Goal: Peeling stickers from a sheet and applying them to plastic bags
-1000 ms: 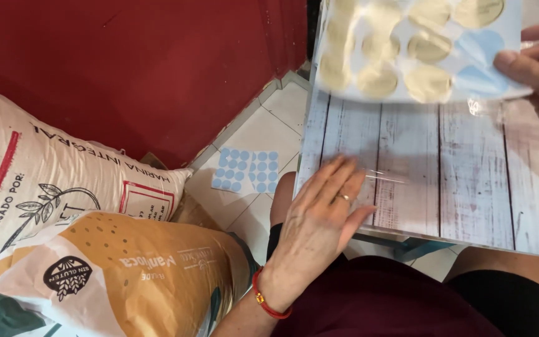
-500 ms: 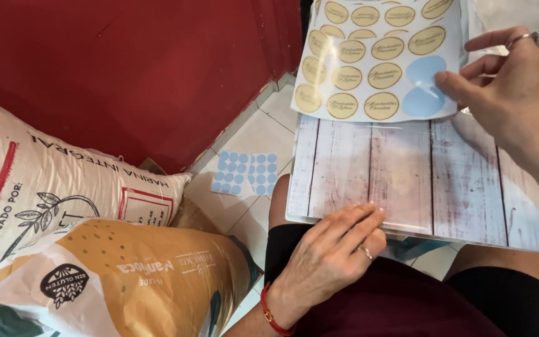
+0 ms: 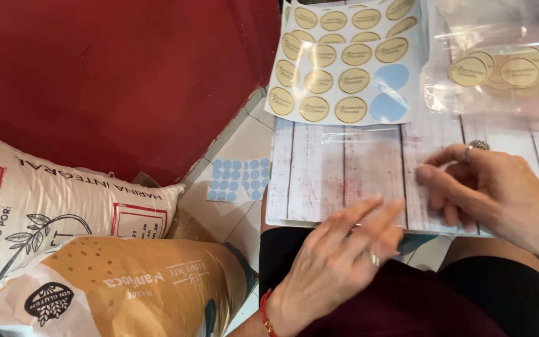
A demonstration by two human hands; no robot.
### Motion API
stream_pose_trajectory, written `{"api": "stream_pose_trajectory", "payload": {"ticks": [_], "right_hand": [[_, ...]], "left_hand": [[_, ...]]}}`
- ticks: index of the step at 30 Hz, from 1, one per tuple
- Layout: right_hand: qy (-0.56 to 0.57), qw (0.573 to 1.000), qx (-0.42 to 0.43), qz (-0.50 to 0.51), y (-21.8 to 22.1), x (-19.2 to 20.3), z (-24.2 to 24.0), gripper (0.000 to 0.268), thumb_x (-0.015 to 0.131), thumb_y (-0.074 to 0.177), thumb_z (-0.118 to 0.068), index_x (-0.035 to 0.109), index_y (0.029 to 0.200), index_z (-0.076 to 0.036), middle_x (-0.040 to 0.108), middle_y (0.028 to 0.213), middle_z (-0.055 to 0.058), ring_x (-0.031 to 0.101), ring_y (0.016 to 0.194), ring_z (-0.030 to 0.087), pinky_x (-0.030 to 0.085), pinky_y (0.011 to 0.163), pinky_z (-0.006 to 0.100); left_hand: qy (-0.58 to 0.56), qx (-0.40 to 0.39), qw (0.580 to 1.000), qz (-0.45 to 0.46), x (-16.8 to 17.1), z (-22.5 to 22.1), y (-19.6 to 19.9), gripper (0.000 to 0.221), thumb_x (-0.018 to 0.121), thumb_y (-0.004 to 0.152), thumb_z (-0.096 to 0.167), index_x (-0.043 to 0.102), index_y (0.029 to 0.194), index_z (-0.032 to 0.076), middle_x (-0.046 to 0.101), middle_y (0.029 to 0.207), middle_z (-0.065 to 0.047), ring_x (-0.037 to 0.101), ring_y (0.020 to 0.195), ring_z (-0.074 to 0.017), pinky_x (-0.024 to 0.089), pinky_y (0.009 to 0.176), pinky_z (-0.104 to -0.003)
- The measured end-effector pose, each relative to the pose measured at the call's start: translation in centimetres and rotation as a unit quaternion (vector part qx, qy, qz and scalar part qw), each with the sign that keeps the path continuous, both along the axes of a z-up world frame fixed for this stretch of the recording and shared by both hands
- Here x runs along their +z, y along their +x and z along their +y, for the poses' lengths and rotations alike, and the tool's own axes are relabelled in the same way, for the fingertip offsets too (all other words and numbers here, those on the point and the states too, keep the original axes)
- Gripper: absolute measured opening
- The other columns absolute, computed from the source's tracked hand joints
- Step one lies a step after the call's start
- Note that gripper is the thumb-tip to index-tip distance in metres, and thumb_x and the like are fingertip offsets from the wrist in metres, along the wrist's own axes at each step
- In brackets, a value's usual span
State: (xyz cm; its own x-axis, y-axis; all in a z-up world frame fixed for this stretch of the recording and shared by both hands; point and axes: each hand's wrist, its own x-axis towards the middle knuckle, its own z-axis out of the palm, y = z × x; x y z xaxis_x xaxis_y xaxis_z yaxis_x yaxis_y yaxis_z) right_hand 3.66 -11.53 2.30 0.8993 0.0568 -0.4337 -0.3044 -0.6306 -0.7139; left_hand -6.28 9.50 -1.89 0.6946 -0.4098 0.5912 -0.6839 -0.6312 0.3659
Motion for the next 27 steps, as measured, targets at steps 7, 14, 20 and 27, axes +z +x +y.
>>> {"api": "stream_pose_trajectory", "payload": {"ticks": [7,14,20,27], "right_hand": [[0.105,0.993,-0.016,-0.05,-0.8,-0.4,-1.5,0.021,0.068,0.096,-0.007,0.076,0.107,0.009,0.069,0.063,0.024,0.059,0.045,0.029,0.045,0.038,0.037],[0.251,0.967,-0.016,0.028,-0.6,-3.1,-3.1,0.045,0.052,0.103,-0.021,0.07,0.116,0.019,0.077,0.074,0.037,0.072,0.054,0.041,0.057,0.046,0.043],[0.309,0.949,-0.025,0.049,-0.8,-2.5,-2.1,0.056,0.066,0.082,0.004,0.056,0.137,0.009,0.08,0.094,0.036,0.08,0.079,0.044,0.067,0.067,0.049],[0.337,0.926,-0.081,-0.149,-1.0,-3.0,-5.6,0.022,0.062,0.091,0.01,0.07,0.112,0.009,0.075,0.107,0.022,0.072,0.093,0.027,0.06,0.085,0.033]], "left_hand": [[0.029,-0.01,0.999,0.01,0.0,-0.2,-0.1,0.025,0.072,0.087,-0.003,0.071,0.112,-0.007,0.075,0.12,-0.018,0.072,0.114,-0.0301,0.057,0.099,-0.039],[-0.044,-0.125,0.988,-0.084,3.1,-2.3,-1.3,0.014,0.072,0.099,-0.005,0.071,0.113,-0.008,0.078,0.11,-0.019,0.08,0.104,-0.0282,0.066,0.087,-0.035],[-0.027,-0.245,0.963,-0.106,2.5,-5.9,-1.2,0.013,0.071,0.11,-0.008,0.063,0.12,-0.013,0.075,0.118,-0.027,0.08,0.102,-0.0368,0.068,0.091,-0.043],[-0.002,-0.287,0.955,-0.069,2.9,-7.5,0.7,0.012,0.065,0.107,0.0,0.059,0.116,-0.004,0.064,0.105,-0.014,0.069,0.086,-0.0246,0.056,0.081,-0.035]]}}
